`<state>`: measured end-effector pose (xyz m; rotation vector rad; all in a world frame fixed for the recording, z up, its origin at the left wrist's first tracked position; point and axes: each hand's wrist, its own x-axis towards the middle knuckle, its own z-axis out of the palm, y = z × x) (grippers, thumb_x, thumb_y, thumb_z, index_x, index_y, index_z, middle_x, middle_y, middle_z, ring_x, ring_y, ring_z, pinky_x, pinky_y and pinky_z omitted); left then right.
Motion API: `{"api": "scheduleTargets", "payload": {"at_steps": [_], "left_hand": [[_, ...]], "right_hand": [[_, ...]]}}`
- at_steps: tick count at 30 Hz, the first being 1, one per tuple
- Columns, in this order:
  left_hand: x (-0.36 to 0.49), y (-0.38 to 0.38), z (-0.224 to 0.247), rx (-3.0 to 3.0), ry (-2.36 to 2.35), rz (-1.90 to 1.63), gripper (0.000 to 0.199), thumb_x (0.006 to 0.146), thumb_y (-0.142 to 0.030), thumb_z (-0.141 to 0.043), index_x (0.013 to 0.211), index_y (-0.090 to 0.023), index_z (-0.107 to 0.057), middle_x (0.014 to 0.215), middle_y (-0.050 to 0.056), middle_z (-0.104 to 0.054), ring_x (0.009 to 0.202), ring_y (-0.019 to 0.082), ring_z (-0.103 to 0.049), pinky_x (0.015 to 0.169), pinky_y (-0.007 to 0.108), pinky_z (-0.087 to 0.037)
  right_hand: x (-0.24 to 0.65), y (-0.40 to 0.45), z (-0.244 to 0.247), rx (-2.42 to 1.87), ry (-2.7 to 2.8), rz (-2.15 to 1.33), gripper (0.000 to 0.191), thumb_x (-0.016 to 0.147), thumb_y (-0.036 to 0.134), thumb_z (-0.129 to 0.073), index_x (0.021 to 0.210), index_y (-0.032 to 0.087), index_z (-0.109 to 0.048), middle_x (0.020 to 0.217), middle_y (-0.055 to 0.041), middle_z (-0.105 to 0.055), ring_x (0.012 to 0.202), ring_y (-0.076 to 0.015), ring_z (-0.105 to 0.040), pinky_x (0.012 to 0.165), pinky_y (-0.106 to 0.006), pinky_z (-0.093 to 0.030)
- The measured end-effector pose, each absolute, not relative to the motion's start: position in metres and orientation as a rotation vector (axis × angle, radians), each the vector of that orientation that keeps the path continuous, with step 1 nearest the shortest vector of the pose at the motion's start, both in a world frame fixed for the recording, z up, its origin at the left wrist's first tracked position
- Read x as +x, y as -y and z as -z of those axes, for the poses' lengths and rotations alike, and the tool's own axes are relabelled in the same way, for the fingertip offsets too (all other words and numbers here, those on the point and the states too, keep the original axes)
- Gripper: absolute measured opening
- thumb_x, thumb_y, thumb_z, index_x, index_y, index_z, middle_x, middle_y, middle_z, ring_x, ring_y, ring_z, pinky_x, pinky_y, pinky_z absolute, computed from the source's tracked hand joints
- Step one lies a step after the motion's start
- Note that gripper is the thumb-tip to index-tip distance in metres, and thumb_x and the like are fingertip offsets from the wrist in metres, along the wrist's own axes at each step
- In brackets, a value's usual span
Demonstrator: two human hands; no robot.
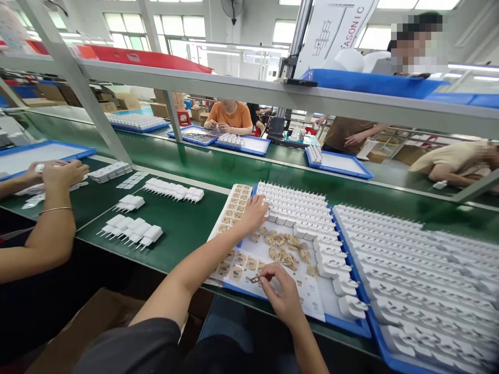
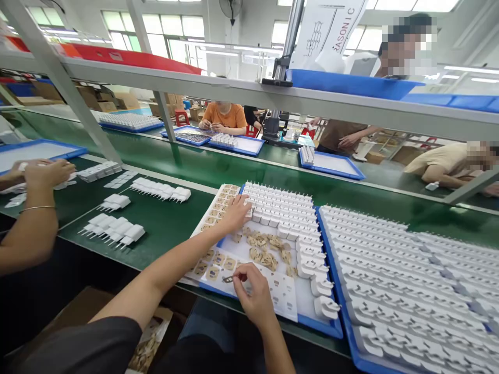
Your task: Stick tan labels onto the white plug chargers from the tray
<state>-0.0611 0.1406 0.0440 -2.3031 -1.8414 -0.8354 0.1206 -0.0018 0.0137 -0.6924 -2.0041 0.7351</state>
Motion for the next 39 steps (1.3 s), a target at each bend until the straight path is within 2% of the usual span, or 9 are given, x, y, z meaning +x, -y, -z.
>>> {"api": "scheduleTargets", "payload": {"at_steps": [4,8,11,15,18,21,24,27,39], "left_hand": [[-0.076,-0.098,-0.054,-2.322,1.887,0.992,0.023,0.083,-0.031,-0.073,0.099,-0.019,-0.060,0.102,0.008,-0.067,0.099,0.025,-0.064,0.086,0.040,-0.053],[-0.093,-0.031,-0.042,-2.174,2.046,2.032,0.038,0.081,-0.046,-0.074,0.104,-0.020,-0.057,0.100,0.005,-0.066,0.084,0.017,-0.066,0.073,0.030,-0.056],[-0.093,0.015,-0.020,-1.855,2.104,2.766,0.051,0.077,-0.052,-0.075,0.113,-0.022,-0.055,0.106,0.006,-0.066,0.086,0.018,-0.067,0.069,0.029,-0.058],[-0.075,0.051,0.004,-1.682,2.149,3.111,0.057,0.078,-0.058,-0.072,0.120,-0.024,-0.056,0.113,0.008,-0.067,0.092,0.021,-0.068,0.068,0.030,-0.059],[-0.066,0.065,0.008,-1.805,2.141,3.053,0.050,0.081,-0.058,-0.069,0.116,-0.022,-0.061,0.112,0.010,-0.069,0.097,0.023,-0.068,0.077,0.035,-0.060],[-0.069,0.075,0.002,-2.102,2.059,2.705,0.037,0.089,-0.050,-0.063,0.111,-0.021,-0.069,0.124,0.013,-0.066,0.116,0.028,-0.063,0.099,0.044,-0.054],[-0.076,0.085,-0.007,-2.337,1.986,2.333,0.033,0.095,-0.039,-0.057,0.124,-0.026,-0.068,0.137,0.011,-0.061,0.130,0.029,-0.055,0.111,0.048,-0.046],[-0.078,0.091,-0.007,-2.458,1.965,2.202,0.048,0.094,-0.035,-0.061,0.141,-0.029,-0.055,0.139,0.011,-0.061,0.130,0.029,-0.057,0.110,0.046,-0.047],[-0.077,0.089,-0.014,-2.337,1.582,1.921,0.056,0.080,-0.024,-0.080,0.132,-0.027,-0.061,0.118,0.009,-0.074,0.112,0.024,-0.067,0.100,0.042,-0.053]], "right_hand": [[0.112,0.001,-0.014,-0.640,2.041,-0.468,0.015,0.093,0.013,-0.053,0.096,0.025,-0.062,0.094,-0.0089,-0.067,0.084,-0.0228,-0.068,0.068,-0.035,-0.057],[0.110,-0.002,-0.020,-0.647,1.929,-0.362,0.019,0.090,0.011,-0.058,0.099,0.026,-0.065,0.097,-0.0097,-0.068,0.090,-0.0244,-0.069,0.077,-0.040,-0.058],[0.112,0.003,-0.025,-0.691,1.809,-0.604,0.011,0.091,0.016,-0.060,0.094,0.025,-0.064,0.091,-0.0071,-0.068,0.087,-0.0233,-0.067,0.074,-0.039,-0.056],[0.110,0.018,-0.029,-0.663,1.723,-1.059,0.004,0.093,0.024,-0.061,0.091,0.024,-0.063,0.080,-0.0034,-0.065,0.075,-0.0195,-0.063,0.069,-0.035,-0.054],[0.106,0.031,-0.033,-0.595,1.744,-1.182,0.003,0.092,0.024,-0.063,0.090,0.024,-0.065,0.080,-0.0031,-0.067,0.076,-0.0192,-0.064,0.072,-0.036,-0.053],[0.104,0.039,-0.037,-0.529,1.737,-1.234,0.004,0.092,0.023,-0.064,0.091,0.026,-0.066,0.080,-0.0020,-0.069,0.077,-0.0189,-0.064,0.073,-0.035,-0.052],[0.104,0.044,-0.039,-0.514,1.686,-1.322,0.003,0.092,0.025,-0.065,0.090,0.026,-0.066,0.079,-0.0016,-0.068,0.077,-0.0191,-0.064,0.073,-0.035,-0.052],[0.102,0.047,-0.039,-0.523,1.654,-1.394,0.003,0.091,0.027,-0.066,0.089,0.025,-0.067,0.079,-0.0018,-0.068,0.076,-0.0185,-0.063,0.072,-0.034,-0.052],[0.105,0.043,-0.050,-0.855,1.487,-1.315,0.001,0.091,0.025,-0.068,0.091,0.024,-0.068,0.084,-0.0007,-0.067,0.082,-0.0163,-0.063,0.078,-0.030,-0.051]]}}
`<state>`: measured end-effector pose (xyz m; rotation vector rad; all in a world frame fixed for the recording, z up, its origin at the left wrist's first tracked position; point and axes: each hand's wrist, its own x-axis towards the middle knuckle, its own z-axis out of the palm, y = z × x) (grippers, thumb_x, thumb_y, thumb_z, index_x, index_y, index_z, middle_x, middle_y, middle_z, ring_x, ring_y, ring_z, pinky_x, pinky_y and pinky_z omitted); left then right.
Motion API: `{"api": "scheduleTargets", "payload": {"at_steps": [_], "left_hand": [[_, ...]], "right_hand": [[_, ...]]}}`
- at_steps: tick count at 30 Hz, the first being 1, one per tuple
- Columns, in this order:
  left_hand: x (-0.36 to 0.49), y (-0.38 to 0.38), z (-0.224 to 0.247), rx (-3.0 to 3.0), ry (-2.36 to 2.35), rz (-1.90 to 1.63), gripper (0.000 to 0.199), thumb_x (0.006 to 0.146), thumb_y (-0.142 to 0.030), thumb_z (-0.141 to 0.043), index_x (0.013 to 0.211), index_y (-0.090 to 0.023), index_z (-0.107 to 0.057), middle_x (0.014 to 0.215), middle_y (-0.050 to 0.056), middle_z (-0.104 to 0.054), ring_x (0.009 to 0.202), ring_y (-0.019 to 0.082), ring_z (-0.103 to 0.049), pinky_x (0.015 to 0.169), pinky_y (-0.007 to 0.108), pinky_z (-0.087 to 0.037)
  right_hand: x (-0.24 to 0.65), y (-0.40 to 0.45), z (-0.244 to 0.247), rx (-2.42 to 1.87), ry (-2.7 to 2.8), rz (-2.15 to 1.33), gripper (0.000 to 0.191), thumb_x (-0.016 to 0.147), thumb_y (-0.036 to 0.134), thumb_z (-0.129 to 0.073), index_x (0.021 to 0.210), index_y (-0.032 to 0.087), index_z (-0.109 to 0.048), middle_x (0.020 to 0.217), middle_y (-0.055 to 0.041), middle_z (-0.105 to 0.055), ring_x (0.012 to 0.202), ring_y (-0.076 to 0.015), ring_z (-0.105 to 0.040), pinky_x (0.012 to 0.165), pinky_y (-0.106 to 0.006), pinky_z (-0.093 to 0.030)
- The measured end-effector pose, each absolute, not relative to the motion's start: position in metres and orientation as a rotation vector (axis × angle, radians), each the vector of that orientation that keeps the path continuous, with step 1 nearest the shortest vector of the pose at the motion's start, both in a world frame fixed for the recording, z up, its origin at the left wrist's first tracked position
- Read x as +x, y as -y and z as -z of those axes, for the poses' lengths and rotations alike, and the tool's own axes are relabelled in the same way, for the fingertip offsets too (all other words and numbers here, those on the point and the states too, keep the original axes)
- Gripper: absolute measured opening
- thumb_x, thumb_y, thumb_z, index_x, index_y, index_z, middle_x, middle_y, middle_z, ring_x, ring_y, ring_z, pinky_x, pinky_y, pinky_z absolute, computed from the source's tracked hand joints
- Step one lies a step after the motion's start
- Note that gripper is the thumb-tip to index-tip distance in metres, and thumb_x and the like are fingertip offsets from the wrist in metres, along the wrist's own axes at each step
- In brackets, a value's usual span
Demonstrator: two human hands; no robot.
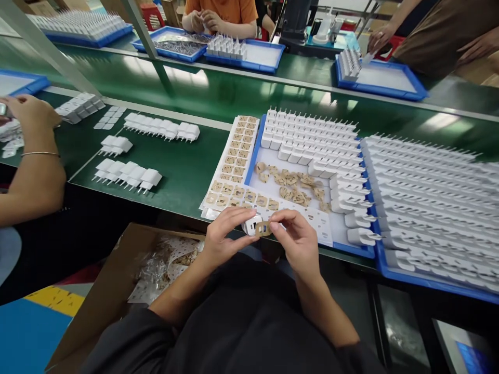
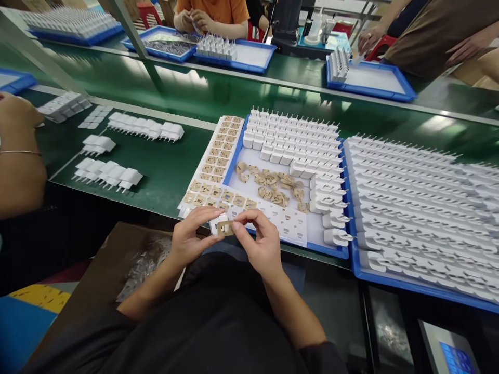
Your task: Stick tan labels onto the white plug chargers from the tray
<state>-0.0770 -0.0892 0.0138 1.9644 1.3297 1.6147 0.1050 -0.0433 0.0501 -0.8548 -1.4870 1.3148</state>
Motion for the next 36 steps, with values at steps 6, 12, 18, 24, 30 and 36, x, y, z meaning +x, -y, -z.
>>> {"api": "scheduleTargets", "payload": {"at_steps": [6,12,18,24,30,36], "left_hand": [[-0.075,0.091,-0.018,1.987,-1.350,-1.579,0.058,0.078,-0.024,-0.082,0.132,-0.026,-0.062,0.116,0.009,-0.074,0.110,0.024,-0.067,0.098,0.041,-0.053],[-0.076,0.093,-0.018,1.979,-1.360,-1.557,0.057,0.077,-0.022,-0.082,0.131,-0.025,-0.063,0.116,0.010,-0.073,0.109,0.023,-0.066,0.099,0.040,-0.052],[-0.076,0.093,-0.021,1.972,-1.380,-1.546,0.055,0.078,-0.022,-0.081,0.131,-0.025,-0.063,0.116,0.010,-0.073,0.108,0.024,-0.067,0.098,0.040,-0.053],[-0.075,0.092,-0.021,2.006,-1.388,-1.553,0.055,0.079,-0.022,-0.081,0.131,-0.025,-0.062,0.116,0.009,-0.074,0.108,0.024,-0.067,0.098,0.040,-0.053],[-0.075,0.095,-0.018,2.004,-1.426,-1.550,0.056,0.079,-0.022,-0.080,0.132,-0.024,-0.061,0.117,0.010,-0.073,0.109,0.024,-0.066,0.099,0.041,-0.052],[-0.075,0.094,-0.020,2.010,-1.400,-1.575,0.053,0.079,-0.019,-0.080,0.129,-0.023,-0.061,0.116,0.009,-0.073,0.111,0.023,-0.066,0.099,0.040,-0.053]], "right_hand": [[0.101,0.043,-0.051,-0.859,1.490,-1.381,0.003,0.090,0.022,-0.068,0.092,0.025,-0.068,0.087,0.0012,-0.069,0.084,-0.0142,-0.064,0.080,-0.027,-0.050],[0.100,0.044,-0.051,-0.862,1.516,-1.367,0.004,0.090,0.022,-0.067,0.092,0.025,-0.068,0.087,0.0013,-0.069,0.082,-0.0142,-0.064,0.079,-0.027,-0.050],[0.099,0.045,-0.049,-0.878,1.559,-1.324,0.003,0.090,0.022,-0.067,0.092,0.024,-0.068,0.088,0.0003,-0.069,0.084,-0.0157,-0.064,0.080,-0.029,-0.050],[0.098,0.045,-0.050,-0.912,1.607,-1.243,0.003,0.091,0.022,-0.065,0.092,0.023,-0.067,0.087,-0.0005,-0.069,0.082,-0.0161,-0.065,0.079,-0.030,-0.051],[0.092,0.049,-0.050,-0.957,1.660,-1.105,0.005,0.088,0.024,-0.069,0.090,0.022,-0.065,0.083,-0.0006,-0.068,0.077,-0.0161,-0.065,0.076,-0.032,-0.053],[0.088,0.050,-0.052,-0.953,1.739,-0.955,0.005,0.089,0.022,-0.068,0.087,0.022,-0.063,0.082,-0.0002,-0.067,0.075,-0.0152,-0.064,0.073,-0.031,-0.053]]}}
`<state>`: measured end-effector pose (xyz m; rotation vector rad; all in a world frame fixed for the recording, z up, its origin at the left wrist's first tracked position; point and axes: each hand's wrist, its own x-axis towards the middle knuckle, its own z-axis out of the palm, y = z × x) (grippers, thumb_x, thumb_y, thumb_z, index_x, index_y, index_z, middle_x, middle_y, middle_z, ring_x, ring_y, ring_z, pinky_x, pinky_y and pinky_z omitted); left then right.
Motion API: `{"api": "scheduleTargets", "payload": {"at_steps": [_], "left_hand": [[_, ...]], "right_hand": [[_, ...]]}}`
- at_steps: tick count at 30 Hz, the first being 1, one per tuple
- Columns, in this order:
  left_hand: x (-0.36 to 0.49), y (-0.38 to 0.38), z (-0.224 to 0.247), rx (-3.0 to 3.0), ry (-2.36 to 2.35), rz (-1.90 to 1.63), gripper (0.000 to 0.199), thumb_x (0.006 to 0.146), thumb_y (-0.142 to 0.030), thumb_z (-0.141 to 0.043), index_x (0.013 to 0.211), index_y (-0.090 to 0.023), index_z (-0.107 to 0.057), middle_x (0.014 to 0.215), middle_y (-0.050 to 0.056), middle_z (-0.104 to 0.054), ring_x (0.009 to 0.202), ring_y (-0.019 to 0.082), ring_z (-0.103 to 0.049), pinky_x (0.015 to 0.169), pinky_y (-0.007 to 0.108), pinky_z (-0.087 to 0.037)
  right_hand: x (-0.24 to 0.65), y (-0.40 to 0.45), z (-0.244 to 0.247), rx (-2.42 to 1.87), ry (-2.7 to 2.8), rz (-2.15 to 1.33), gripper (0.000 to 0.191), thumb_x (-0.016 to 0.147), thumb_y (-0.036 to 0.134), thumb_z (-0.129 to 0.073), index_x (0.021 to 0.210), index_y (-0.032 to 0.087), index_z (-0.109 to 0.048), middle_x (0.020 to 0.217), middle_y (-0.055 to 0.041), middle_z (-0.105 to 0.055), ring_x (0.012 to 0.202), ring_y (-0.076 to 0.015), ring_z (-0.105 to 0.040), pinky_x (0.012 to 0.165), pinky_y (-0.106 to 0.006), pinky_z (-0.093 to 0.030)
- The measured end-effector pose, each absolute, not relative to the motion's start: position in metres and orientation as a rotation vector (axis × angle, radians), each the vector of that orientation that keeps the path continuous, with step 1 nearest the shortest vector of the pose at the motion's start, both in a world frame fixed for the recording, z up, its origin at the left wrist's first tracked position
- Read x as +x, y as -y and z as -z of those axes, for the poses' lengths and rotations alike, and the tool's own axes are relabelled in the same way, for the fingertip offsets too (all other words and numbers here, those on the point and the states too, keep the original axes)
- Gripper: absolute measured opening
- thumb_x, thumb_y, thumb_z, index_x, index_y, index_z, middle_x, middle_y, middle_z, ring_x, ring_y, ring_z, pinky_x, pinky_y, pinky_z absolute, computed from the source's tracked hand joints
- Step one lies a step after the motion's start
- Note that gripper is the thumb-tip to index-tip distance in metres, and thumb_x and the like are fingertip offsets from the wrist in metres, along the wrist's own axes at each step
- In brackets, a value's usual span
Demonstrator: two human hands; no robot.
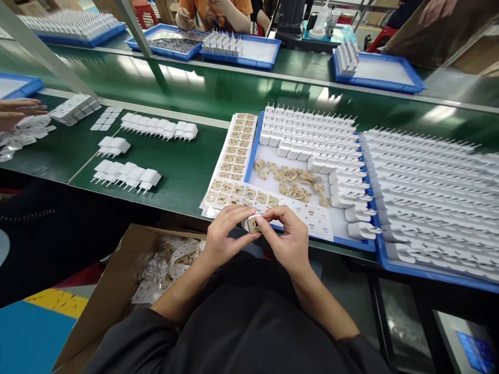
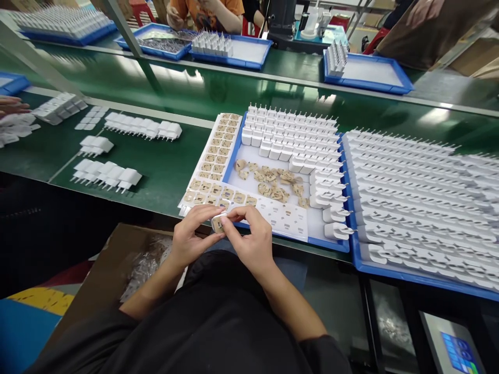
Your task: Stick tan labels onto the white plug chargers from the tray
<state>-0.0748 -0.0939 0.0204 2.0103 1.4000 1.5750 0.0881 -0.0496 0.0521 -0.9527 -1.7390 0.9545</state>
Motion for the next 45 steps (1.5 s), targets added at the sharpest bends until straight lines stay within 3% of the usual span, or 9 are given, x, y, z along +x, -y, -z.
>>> {"api": "scheduleTargets", "payload": {"at_steps": [9,12,15,18,22,25,30,35,45], "left_hand": [[-0.075,0.095,-0.015,1.945,-1.409,-1.627,0.052,0.076,-0.019,-0.083,0.124,-0.023,-0.063,0.113,0.009,-0.073,0.110,0.024,-0.067,0.099,0.041,-0.053],[-0.074,0.096,-0.008,1.806,-1.413,-1.708,0.052,0.074,-0.019,-0.085,0.120,-0.023,-0.063,0.113,0.009,-0.072,0.110,0.025,-0.067,0.098,0.043,-0.054],[-0.073,0.096,-0.005,1.772,-1.397,-1.726,0.045,0.078,-0.017,-0.080,0.119,-0.023,-0.062,0.116,0.010,-0.070,0.112,0.024,-0.067,0.098,0.043,-0.055],[-0.071,0.095,-0.004,1.797,-1.399,-1.734,0.043,0.079,-0.016,-0.078,0.118,-0.023,-0.061,0.116,0.010,-0.069,0.111,0.024,-0.067,0.096,0.043,-0.057],[-0.068,0.095,-0.004,1.830,-1.415,-1.765,0.047,0.075,-0.018,-0.083,0.116,-0.023,-0.060,0.113,0.008,-0.069,0.109,0.024,-0.067,0.095,0.044,-0.057],[-0.066,0.096,-0.003,1.850,-1.417,-1.762,0.050,0.073,-0.019,-0.084,0.116,-0.024,-0.058,0.113,0.008,-0.068,0.108,0.023,-0.066,0.094,0.043,-0.057],[-0.061,0.094,-0.006,1.922,-1.464,-1.791,0.044,0.079,-0.016,-0.078,0.116,-0.024,-0.055,0.113,0.008,-0.065,0.107,0.022,-0.066,0.092,0.043,-0.057],[-0.059,0.092,-0.012,2.099,-1.515,-1.794,0.040,0.082,-0.019,-0.076,0.115,-0.024,-0.054,0.110,0.008,-0.064,0.103,0.021,-0.066,0.087,0.039,-0.059],[-0.058,0.090,-0.007,2.264,-1.539,-1.815,0.037,0.086,-0.019,-0.071,0.118,-0.025,-0.053,0.111,0.008,-0.065,0.105,0.021,-0.066,0.089,0.042,-0.059]], "right_hand": [[0.087,0.045,-0.044,-0.980,1.753,-0.731,0.007,0.090,0.021,-0.065,0.095,0.023,-0.060,0.085,-0.0004,-0.061,0.075,-0.0148,-0.060,0.067,-0.029,-0.053],[0.091,0.041,-0.041,-0.956,1.646,-1.009,0.013,0.091,0.026,-0.063,0.104,0.024,-0.059,0.096,-0.0034,-0.059,0.088,-0.0171,-0.062,0.069,-0.029,-0.056],[0.092,0.041,-0.042,-0.790,1.675,-1.341,0.027,0.087,0.028,-0.068,0.112,0.026,-0.059,0.116,-0.0072,-0.060,0.110,-0.0217,-0.061,0.083,-0.033,-0.058],[0.089,0.045,-0.041,-0.747,1.661,-1.460,0.031,0.085,0.028,-0.072,0.114,0.027,-0.062,0.127,-0.0078,-0.060,0.120,-0.0239,-0.059,0.089,-0.035,-0.057],[0.086,0.045,-0.034,-0.737,1.491,-1.527,0.016,0.093,0.032,-0.063,0.107,0.028,-0.070,0.118,-0.0065,-0.068,0.118,-0.0235,-0.062,0.086,-0.034,-0.058],[0.085,0.045,-0.032,-0.754,1.454,-1.517,0.019,0.097,0.035,-0.056,0.100,0.027,-0.073,0.110,-0.0057,-0.071,0.111,-0.0223,-0.065,0.087,-0.035,-0.057],[0.080,0.049,-0.033,-0.729,1.435,-1.550,0.022,0.085,0.035,-0.069,0.106,0.027,-0.066,0.117,-0.0064,-0.063,0.114,-0.0230,-0.060,0.077,-0.029,-0.057],[0.074,0.049,-0.029,-0.716,1.390,-1.503,0.010,0.086,0.030,-0.064,0.095,0.027,-0.064,0.106,-0.0042,-0.064,0.105,-0.0210,-0.062,0.082,-0.031,-0.054],[0.069,0.051,-0.023,-0.730,1.314,-1.466,0.005,0.084,0.025,-0.062,0.088,0.026,-0.064,0.102,-0.0031,-0.065,0.104,-0.0217,-0.061,0.089,-0.034,-0.050]]}}
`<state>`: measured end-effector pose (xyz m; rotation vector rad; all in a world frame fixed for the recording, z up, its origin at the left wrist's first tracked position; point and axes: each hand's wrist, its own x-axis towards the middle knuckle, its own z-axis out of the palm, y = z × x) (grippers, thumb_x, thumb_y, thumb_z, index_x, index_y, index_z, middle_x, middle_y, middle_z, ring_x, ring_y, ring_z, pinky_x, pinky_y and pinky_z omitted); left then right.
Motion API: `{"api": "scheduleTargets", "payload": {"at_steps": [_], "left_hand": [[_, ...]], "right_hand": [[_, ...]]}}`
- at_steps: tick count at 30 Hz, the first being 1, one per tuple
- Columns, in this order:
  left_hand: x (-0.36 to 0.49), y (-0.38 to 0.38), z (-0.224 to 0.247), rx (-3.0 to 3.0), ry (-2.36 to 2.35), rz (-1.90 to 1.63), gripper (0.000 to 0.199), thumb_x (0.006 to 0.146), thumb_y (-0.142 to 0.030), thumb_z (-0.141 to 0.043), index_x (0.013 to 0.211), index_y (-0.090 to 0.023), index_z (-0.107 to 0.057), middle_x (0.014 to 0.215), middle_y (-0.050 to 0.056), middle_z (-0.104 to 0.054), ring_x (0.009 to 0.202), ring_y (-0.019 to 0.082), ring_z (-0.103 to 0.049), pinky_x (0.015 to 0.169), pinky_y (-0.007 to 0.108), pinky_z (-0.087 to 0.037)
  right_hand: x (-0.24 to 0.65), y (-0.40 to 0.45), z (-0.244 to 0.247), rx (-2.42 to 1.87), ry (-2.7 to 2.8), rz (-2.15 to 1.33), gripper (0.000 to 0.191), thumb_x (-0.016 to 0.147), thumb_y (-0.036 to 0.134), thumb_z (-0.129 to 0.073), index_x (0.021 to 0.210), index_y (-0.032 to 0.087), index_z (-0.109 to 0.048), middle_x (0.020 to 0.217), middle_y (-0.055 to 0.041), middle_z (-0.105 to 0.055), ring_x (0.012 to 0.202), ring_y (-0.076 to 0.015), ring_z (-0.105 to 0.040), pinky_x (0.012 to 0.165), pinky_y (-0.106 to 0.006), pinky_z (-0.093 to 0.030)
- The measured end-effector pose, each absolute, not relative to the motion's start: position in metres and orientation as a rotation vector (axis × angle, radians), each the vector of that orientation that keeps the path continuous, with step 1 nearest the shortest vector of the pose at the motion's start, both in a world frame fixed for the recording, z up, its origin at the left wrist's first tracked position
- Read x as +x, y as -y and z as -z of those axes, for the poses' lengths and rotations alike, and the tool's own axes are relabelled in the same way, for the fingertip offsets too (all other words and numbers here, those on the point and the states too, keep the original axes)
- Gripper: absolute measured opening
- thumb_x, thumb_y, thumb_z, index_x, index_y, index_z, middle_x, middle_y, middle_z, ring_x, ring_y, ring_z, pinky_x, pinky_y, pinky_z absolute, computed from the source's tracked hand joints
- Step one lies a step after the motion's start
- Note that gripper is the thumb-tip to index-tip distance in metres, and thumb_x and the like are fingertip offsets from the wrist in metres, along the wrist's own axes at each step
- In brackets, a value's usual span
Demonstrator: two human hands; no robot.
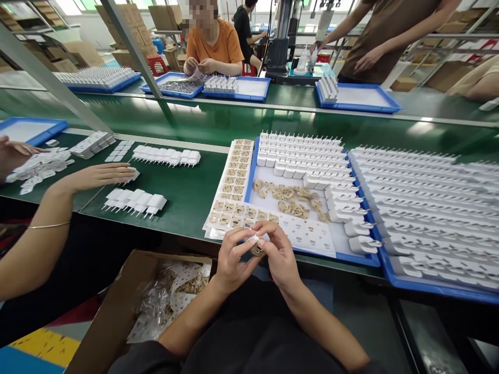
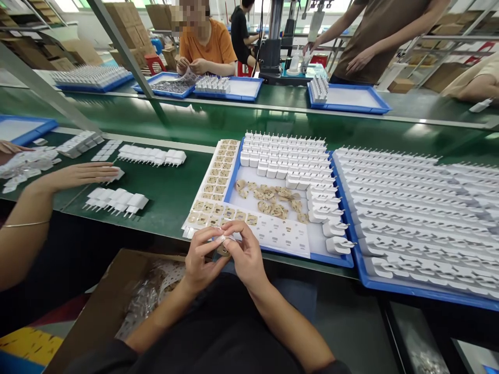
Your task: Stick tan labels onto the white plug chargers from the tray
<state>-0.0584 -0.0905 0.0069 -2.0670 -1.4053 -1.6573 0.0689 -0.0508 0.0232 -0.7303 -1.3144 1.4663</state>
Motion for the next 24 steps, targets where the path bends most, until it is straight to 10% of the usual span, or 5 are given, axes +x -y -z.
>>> {"api": "scheduleTargets", "payload": {"at_steps": [9,24], "left_hand": [[-0.065,0.095,0.000,-2.085,1.551,1.940,0.049,0.078,-0.018,-0.080,0.120,-0.023,-0.055,0.111,0.009,-0.067,0.106,0.023,-0.067,0.090,0.042,-0.059],[-0.108,0.100,-0.002,-1.785,2.080,1.796,0.033,0.085,-0.033,-0.072,0.115,-0.020,-0.065,0.108,0.007,-0.073,0.091,0.019,-0.071,0.076,0.030,-0.060]], "right_hand": [[0.087,0.037,-0.032,-0.712,1.543,-1.615,0.019,0.085,0.023,-0.061,0.101,0.026,-0.070,0.116,-0.0054,-0.069,0.115,-0.0245,-0.062,0.093,-0.038,-0.052],[0.104,0.018,-0.038,-0.660,1.841,-0.732,0.006,0.090,0.021,-0.064,0.093,0.026,-0.065,0.081,-0.0022,-0.070,0.076,-0.0206,-0.066,0.072,-0.036,-0.054]]}}
